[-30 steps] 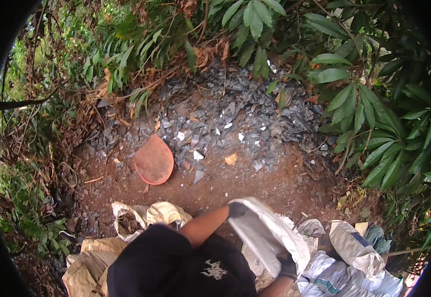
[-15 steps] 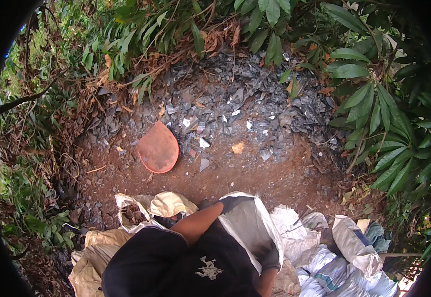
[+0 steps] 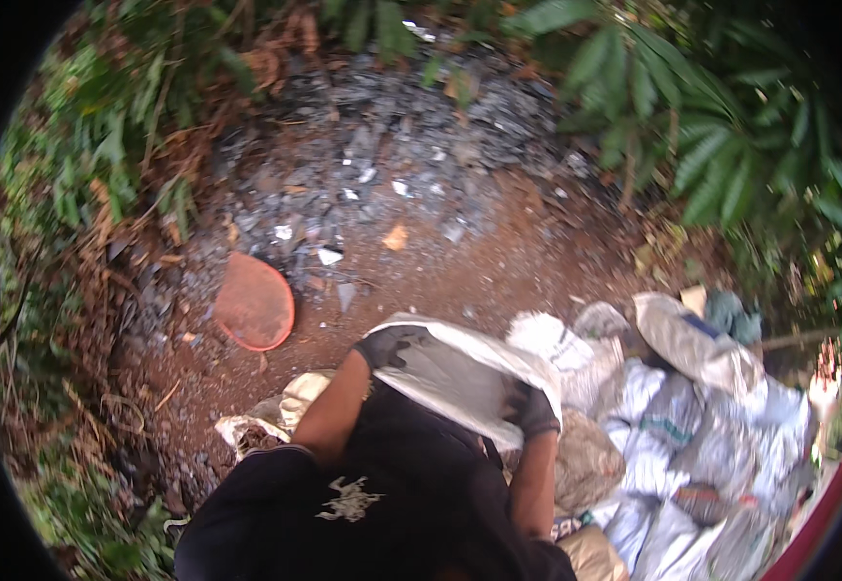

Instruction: The person collects slate-like rocks from the ground using a red plastic scoop and transfers them into a white sack. They repeat this process, filling the scoop and pouring the contents into the sack multiple times.

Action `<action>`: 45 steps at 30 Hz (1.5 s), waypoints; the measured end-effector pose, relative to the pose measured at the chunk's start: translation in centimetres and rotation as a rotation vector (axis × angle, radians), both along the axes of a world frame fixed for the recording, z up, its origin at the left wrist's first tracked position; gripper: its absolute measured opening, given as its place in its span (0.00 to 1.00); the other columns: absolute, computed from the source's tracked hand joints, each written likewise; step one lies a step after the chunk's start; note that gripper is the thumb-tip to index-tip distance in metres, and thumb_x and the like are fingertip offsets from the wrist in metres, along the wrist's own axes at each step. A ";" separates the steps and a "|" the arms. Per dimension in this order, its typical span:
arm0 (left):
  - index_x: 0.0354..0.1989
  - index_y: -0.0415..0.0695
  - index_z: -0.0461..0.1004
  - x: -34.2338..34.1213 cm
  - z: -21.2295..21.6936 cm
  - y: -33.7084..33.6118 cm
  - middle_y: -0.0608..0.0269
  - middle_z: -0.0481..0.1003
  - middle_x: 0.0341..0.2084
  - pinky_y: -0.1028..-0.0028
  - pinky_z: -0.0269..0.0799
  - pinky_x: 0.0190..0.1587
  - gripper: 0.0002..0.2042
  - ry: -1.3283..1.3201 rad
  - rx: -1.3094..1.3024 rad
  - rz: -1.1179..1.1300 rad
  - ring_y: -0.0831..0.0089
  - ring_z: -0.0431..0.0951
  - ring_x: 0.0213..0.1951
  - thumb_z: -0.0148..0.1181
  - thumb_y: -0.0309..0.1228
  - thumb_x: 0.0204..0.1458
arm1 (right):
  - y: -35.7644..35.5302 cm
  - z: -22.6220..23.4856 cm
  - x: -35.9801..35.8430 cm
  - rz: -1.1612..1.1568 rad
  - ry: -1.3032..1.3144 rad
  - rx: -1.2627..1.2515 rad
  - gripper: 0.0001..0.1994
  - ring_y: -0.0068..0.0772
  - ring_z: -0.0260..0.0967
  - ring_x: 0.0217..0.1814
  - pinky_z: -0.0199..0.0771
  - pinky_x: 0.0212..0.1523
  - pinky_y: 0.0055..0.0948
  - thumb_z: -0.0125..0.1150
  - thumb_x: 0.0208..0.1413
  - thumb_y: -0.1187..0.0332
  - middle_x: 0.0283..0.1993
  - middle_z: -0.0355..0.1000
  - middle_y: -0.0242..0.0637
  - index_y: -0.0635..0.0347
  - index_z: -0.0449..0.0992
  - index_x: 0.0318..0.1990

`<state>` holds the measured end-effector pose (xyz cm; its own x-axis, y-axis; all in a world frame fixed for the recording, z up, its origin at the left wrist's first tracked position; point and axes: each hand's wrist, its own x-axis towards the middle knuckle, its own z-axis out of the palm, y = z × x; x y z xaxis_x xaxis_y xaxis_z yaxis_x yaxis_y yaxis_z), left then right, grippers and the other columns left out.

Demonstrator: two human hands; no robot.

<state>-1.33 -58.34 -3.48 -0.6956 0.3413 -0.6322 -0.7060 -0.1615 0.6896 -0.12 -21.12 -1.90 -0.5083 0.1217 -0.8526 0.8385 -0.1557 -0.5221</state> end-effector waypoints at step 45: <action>0.46 0.49 0.79 -8.1 7.1 7.0 0.55 0.78 0.43 0.56 0.75 0.49 0.16 1.196 -1.177 -0.187 0.55 0.79 0.47 0.61 0.37 0.48 | -8.2 5.7 1.8 2.008 0.417 0.080 0.24 0.46 0.73 0.60 0.66 0.63 0.39 0.43 0.65 0.54 0.59 0.75 0.47 0.56 0.75 0.60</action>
